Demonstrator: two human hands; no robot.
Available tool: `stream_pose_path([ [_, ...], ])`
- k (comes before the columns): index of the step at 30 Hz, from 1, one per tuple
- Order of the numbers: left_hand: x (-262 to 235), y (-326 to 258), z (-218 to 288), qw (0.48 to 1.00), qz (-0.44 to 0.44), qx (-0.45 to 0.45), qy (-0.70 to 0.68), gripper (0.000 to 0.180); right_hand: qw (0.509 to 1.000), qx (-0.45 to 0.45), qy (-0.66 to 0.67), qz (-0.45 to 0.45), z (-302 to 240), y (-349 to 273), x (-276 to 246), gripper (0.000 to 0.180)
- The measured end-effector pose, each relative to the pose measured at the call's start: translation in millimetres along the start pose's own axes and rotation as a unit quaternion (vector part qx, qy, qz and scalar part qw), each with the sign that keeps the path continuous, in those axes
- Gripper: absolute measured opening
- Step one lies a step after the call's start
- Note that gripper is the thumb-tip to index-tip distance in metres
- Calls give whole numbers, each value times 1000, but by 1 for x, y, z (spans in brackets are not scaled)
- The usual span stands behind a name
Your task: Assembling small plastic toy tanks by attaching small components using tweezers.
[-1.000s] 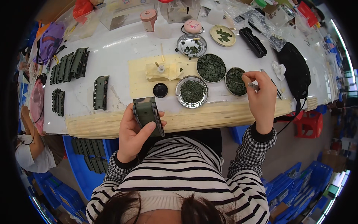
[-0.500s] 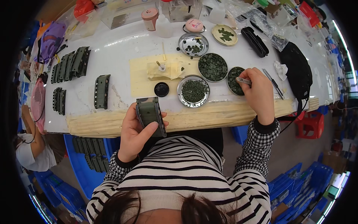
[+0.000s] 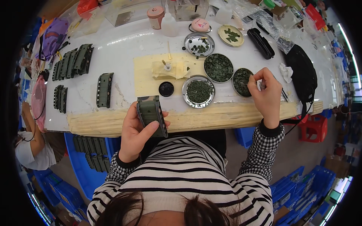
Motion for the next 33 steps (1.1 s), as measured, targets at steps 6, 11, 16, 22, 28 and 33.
stream_pose_path([
  [6,4,1,-1,999,-3,18,50,44,992,-27,121,7,-25,-12,2,13],
  [11,4,0,-1,985,-35,69,156,46,978,-69,190,-52,-77,-41,22,19],
  [16,8,-1,14,962,-19,132,240,44,951,-131,239,-148,-135,-64,46,18],
  [22,10,-4,25,891,3,246,381,43,933,-192,255,-166,-158,-67,59,20],
  [28,14,-3,30,859,-4,286,424,53,936,-237,225,-132,-167,-71,63,21],
  [33,14,-4,29,846,-7,291,448,59,932,-279,210,-93,-168,-74,65,22],
])
Point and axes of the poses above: each hand's wrist, its own y-axis towards the middle knuckle, its own x-axis out of the palm, z = x × y, the point moved 5 cm from there along y, towards the middle knuckle, and after that the axes turned 13 degrees about x, right-handed, at the moved point
